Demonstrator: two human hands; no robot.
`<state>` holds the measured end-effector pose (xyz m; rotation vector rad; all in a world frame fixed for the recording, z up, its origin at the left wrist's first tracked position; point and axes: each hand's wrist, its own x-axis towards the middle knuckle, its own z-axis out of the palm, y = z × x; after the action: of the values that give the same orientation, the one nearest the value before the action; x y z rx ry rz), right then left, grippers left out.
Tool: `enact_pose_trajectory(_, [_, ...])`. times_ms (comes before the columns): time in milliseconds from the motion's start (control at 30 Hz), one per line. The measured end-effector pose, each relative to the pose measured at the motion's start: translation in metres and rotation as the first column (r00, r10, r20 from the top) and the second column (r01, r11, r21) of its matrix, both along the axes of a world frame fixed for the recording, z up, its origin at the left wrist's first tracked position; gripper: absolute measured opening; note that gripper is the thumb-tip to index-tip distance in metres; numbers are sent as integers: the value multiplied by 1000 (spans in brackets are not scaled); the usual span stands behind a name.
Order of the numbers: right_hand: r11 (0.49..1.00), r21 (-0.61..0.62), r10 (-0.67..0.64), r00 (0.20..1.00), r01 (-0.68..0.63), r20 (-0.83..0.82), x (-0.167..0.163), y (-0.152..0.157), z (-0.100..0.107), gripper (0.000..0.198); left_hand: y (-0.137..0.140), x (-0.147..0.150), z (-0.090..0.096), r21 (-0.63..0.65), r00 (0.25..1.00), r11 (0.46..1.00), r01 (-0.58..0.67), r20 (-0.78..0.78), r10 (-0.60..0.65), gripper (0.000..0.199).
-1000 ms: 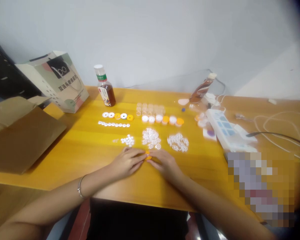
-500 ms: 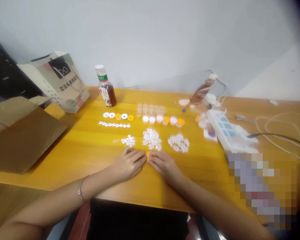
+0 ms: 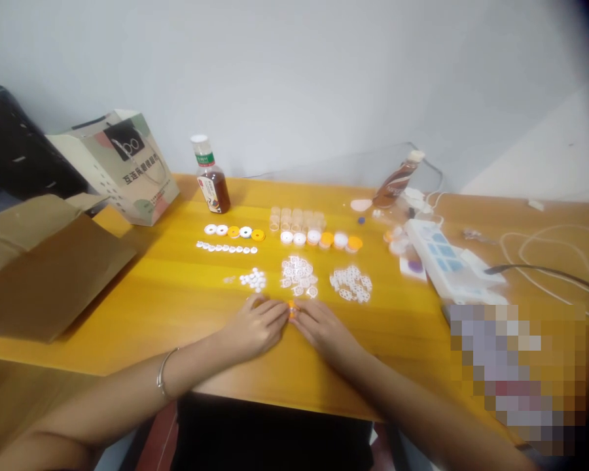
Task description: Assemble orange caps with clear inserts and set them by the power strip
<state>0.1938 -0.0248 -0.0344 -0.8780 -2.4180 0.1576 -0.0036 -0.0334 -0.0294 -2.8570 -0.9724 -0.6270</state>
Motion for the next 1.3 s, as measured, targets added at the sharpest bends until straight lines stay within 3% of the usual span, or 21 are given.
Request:
enact_pose_trajectory(200, [998, -60, -21, 988, 12, -155, 1, 6, -6, 10, 25, -29, 21, -242, 932, 961, -131, 300, 203, 16])
enact_pose_trajectory(367, [987, -161, -22, 978, -12, -206, 0, 11, -3, 13, 38, -60, 31, -546, 945, 832, -97, 213, 250, 16])
enact_pose_trajectory(700, [964, -264, -77, 965, 8, -252, -1, 15, -4, 19, 40, -59, 18, -656, 953, 744, -126, 129, 275, 10])
enact_pose_trajectory(1033, [956, -292, -73, 965, -5, -254, -2, 16, -3, 21, 37, -57, 25, -636, 962, 757, -149, 84, 260, 10])
enact_pose_trajectory(1200, [950, -311, -71, 965, -11, -251, -2, 16, -4, 20, 32, -45, 27, -505, 974, 851, -142, 81, 210, 12])
enact_pose_trajectory(1300, [948, -318, -80, 963, -7, -259, -2, 15, -3, 20, 29, -34, 26, -449, 982, 890, -77, 119, 145, 14])
